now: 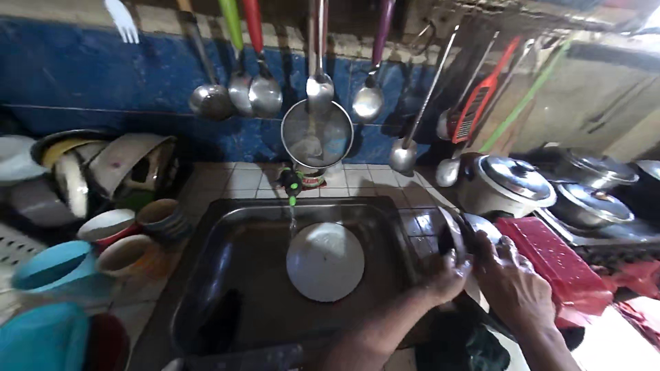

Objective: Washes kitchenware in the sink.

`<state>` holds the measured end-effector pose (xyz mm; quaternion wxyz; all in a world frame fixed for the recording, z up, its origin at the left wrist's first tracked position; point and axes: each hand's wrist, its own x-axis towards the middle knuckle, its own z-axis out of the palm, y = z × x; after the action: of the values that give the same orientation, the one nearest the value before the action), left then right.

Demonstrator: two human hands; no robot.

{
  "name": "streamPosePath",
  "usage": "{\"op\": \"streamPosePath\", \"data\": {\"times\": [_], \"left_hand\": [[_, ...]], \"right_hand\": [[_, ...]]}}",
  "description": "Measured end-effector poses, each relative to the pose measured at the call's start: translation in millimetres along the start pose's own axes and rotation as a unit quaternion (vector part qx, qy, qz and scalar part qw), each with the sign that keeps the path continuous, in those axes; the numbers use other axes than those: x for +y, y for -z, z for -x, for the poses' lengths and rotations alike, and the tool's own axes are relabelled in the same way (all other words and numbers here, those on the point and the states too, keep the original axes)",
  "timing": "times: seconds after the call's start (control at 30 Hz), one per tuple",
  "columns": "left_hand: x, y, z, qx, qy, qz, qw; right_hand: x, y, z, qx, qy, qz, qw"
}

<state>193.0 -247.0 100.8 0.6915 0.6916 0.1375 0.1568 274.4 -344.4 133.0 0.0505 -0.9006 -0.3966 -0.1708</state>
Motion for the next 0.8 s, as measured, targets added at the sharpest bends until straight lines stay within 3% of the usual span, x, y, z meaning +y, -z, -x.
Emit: {"op": "streamPosePath", "data": {"times": [0.07, 0.13, 0.2, 0.27, 0.33, 0.4, 0.47, 0.5, 0.57, 0.63, 0.7, 0.8], "left_hand": [[-4.9, 2.4, -3.8, -0.016, -0.011, -0.078, 0.997], [-17.5, 24.6, -0.5, 0.033, -0.044, -0.132, 0.99], [-45.0, 72.2, 7.2, 0.1, -0.044, -0.198, 0.974], [-83.4, 138.6, 25.0, 0.172, 0.035, -0.277, 0.945], [-122.4, 202.9, 51.4, 0.264, 0.16, -0.36, 0.881], [-152.8, 251.7, 75.1, 0.339, 0.259, -0.394, 0.814], [-172.6, 278.8, 92.0, 0.385, 0.266, -0.349, 0.812], [-175.4, 285.1, 96.2, 0.396, 0.259, -0.301, 0.828], [-182.3, 293.0, 102.0, 0.408, 0.234, -0.143, 0.871], [-174.9, 293.8, 105.6, 0.408, 0.236, -0.006, 0.882], [-161.3, 295.2, 109.1, 0.402, 0.243, 0.032, 0.882], [-146.5, 290.7, 116.9, 0.392, 0.232, 0.048, 0.889]], "right_hand": [[-2.7, -0.8, 2.8, -0.003, -0.006, -0.006, 1.0], [-2.1, -5.1, 5.6, 0.029, 0.007, -0.039, 0.999], [-11.7, -13.1, 11.0, 0.128, 0.054, -0.086, 0.986], [-44.2, -22.1, 21.6, 0.184, 0.106, -0.163, 0.964], [-86.3, -46.6, 32.2, 0.115, 0.167, -0.243, 0.949], [-125.4, -85.2, 25.1, -0.096, 0.203, -0.267, 0.937], [-154.4, -141.9, 2.0, -0.325, 0.199, -0.205, 0.902], [-165.7, -169.6, -7.0, -0.373, 0.199, -0.175, 0.889], [-189.8, -217.8, -11.9, -0.335, 0.205, -0.175, 0.903], [-231.4, -243.1, -10.7, -0.26, 0.186, -0.221, 0.922], [-279.4, -245.6, -3.8, -0.206, 0.173, -0.305, 0.914], [-334.5, -238.3, 0.9, -0.138, 0.244, -0.398, 0.873]]}}
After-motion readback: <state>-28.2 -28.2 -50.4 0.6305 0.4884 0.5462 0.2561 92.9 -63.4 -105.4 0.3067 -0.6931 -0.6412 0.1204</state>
